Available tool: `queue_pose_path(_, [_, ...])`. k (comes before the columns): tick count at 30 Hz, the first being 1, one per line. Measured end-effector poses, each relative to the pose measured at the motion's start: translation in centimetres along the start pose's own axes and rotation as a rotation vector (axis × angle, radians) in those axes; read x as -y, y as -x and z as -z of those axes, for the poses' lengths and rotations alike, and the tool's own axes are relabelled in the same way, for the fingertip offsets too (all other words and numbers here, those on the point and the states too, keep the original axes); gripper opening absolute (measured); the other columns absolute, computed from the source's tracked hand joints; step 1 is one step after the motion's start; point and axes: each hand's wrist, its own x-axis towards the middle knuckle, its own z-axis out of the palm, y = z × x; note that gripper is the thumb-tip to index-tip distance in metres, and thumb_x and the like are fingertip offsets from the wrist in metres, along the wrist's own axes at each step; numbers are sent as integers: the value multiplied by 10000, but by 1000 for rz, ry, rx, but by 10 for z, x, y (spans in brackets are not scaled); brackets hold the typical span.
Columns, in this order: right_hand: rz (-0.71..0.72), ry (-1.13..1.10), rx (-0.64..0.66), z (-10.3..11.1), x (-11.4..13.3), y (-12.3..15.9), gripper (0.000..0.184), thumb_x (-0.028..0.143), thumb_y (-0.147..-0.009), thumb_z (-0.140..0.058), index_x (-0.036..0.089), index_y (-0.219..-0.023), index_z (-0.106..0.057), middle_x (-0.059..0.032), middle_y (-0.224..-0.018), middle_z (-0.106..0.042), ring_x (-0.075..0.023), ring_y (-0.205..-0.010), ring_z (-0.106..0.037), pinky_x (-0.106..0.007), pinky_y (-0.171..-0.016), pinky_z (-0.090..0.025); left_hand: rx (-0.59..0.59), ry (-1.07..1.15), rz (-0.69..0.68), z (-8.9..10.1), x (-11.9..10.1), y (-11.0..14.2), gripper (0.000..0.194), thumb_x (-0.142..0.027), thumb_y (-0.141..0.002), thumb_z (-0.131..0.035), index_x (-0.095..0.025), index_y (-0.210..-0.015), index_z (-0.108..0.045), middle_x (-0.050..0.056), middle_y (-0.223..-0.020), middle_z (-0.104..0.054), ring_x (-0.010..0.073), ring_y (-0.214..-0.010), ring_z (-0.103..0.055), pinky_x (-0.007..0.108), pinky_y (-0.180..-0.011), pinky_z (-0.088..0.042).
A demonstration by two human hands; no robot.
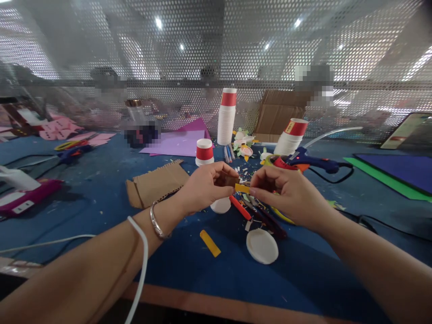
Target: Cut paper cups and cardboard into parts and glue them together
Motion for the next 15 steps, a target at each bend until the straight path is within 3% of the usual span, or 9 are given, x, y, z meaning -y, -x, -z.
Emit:
queue_pose_path(8, [-35, -54, -33, 0, -5, -4, 163, 337, -816, -670, 199, -791, -587, 13, -697, -594, -130, -616, -542, -268, -567, -441, 21, -12, -9, -2, -4, 3, 302, -85, -684, -716, -175, -959, -627, 22, -833, -695, 161, -785, -660, 347, -768, -517])
queue_pose_path(15, [-28, -58, -33, 1, -5, -4, 149, 323, -821, -663, 195, -793, -590, 14, -709, -595, -128, -621, -539, -274, -576, -434, 10, 8, -10, -4, -2, 2, 224, -189, -753, -750, -163, -937, -625, 12, -817, -667, 131, -755, -625, 303, -732, -489])
